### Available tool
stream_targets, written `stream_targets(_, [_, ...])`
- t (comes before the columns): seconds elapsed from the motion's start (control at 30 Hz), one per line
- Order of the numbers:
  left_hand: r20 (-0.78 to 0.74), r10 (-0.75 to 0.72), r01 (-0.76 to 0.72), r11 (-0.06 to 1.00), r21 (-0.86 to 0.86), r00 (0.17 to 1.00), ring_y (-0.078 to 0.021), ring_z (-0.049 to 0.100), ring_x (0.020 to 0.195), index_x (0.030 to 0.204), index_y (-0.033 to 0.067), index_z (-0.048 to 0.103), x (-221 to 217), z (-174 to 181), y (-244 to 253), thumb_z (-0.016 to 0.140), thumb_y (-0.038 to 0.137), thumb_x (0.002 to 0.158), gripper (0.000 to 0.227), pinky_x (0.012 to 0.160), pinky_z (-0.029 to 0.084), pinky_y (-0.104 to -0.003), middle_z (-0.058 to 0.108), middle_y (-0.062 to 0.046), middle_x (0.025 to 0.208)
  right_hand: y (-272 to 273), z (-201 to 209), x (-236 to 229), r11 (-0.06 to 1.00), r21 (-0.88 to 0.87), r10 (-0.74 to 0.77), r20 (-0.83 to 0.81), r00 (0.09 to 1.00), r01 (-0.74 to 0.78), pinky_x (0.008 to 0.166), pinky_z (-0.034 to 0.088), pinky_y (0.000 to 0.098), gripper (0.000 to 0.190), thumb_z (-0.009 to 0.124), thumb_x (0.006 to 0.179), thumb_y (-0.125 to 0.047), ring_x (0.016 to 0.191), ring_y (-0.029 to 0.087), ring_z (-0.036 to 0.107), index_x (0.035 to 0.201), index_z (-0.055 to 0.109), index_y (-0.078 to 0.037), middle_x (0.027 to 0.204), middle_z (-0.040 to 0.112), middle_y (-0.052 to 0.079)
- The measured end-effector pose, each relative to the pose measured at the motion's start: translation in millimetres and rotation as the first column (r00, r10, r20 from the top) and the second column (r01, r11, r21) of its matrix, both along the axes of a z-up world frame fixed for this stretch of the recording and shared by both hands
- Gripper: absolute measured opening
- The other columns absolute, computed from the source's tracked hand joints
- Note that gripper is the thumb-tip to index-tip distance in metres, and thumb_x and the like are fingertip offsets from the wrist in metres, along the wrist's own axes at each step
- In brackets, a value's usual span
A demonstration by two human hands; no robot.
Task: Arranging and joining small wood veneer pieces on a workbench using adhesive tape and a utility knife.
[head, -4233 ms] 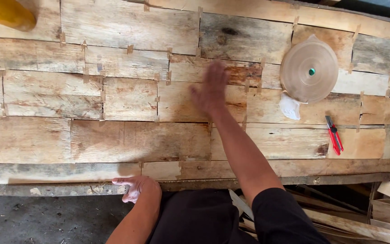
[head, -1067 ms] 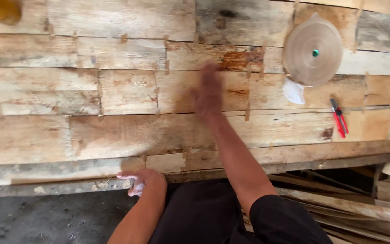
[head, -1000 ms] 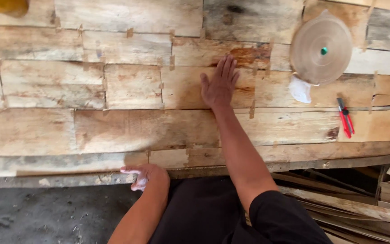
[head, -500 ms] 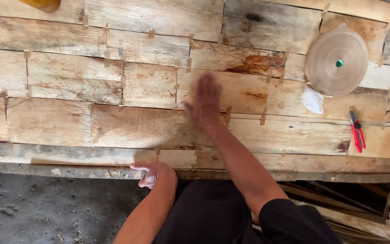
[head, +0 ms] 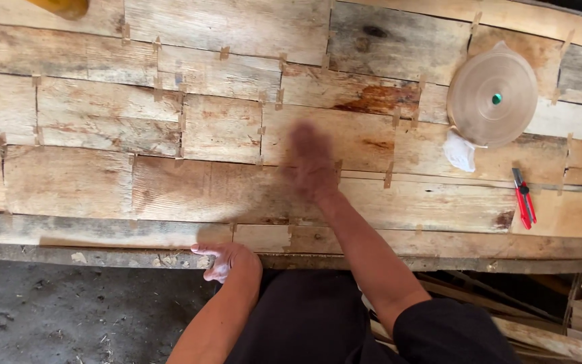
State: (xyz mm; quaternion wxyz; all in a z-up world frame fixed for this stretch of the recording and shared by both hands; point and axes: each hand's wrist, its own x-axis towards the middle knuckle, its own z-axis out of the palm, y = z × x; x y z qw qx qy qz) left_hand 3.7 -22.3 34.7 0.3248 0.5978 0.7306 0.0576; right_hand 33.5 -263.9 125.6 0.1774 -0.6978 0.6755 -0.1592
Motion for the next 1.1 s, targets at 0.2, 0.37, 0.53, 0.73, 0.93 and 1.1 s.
stream_targets(0.2, [0.007,0.016,-0.016,1.000,0.001,1.000,-0.0283,0.076,0.082,0.100,-0.0055,0.072,5,22,-4,0.036,0.068,0.102,0.082,0.071,0.063,-0.037,0.076,-0.018,0.092,3,6,-4,1.000,0.009,-0.023,0.020,1.000,0.023,0.126,0.012,0.0552,0.076,0.032,0.112,-0.054,0.159,0.041,0.009,0.165,0.011,-0.003,0.173,0.006,0.021])
stream_targets(0.37, [0.015,0.015,-0.015,1.000,-0.019,1.000,-0.0281,0.077,0.081,0.099,-0.0059,0.073,4,2,3,0.036,0.068,0.102,0.083,0.070,0.063,-0.037,0.077,-0.017,0.092,9,28,-13,0.998,-0.004,-0.056,0.041,0.998,0.056,0.126,0.012,0.0548,0.076,0.032,0.112,-0.054,0.159,0.041,0.010,0.165,0.011,-0.003,0.173,0.006,0.021])
stream_targets(0.53, [-0.004,-0.024,0.024,0.999,-0.036,1.000,-0.0279,0.077,0.081,0.098,-0.0063,0.074,-23,-53,23,0.036,0.068,0.103,0.084,0.070,0.063,-0.036,0.077,-0.017,0.091,31,60,-72,0.992,-0.016,-0.127,0.034,0.991,0.127,0.127,0.013,0.0544,0.076,0.031,0.112,-0.053,0.159,0.041,0.010,0.165,0.011,-0.002,0.173,0.006,0.021])
stream_targets(0.73, [0.012,-0.033,0.033,0.997,-0.065,0.999,-0.0276,0.077,0.080,0.097,-0.0068,0.074,-14,-58,31,0.035,0.068,0.103,0.085,0.069,0.063,-0.036,0.077,-0.017,0.091,15,51,-199,0.984,-0.035,-0.172,0.068,0.983,0.174,0.127,0.014,0.0539,0.076,0.031,0.112,-0.053,0.159,0.041,0.011,0.165,0.011,-0.002,0.173,0.007,0.022])
stream_targets(0.93, [0.020,-0.030,0.031,0.997,-0.075,0.999,-0.0274,0.077,0.080,0.096,-0.0072,0.075,-19,-39,35,0.035,0.068,0.103,0.086,0.069,0.063,-0.036,0.077,-0.017,0.090,-59,-32,-365,0.978,-0.035,-0.200,0.090,0.976,0.204,0.127,0.014,0.0534,0.076,0.031,0.112,-0.053,0.159,0.040,0.012,0.165,0.010,-0.002,0.173,0.007,0.022])
stream_targets(1.1, [-0.311,-0.729,0.791,0.536,0.293,0.609,-0.0413,0.072,0.091,0.151,-0.0076,0.050,-44,-104,66,0.025,0.036,0.107,0.067,0.073,0.061,-0.047,0.072,-0.026,0.116,-88,26,-345,0.671,0.669,-0.736,0.653,0.179,0.320,0.117,0.038,0.0496,0.069,0.039,0.101,-0.056,0.141,0.032,0.047,0.155,0.042,-0.013,0.158,0.047,0.009])
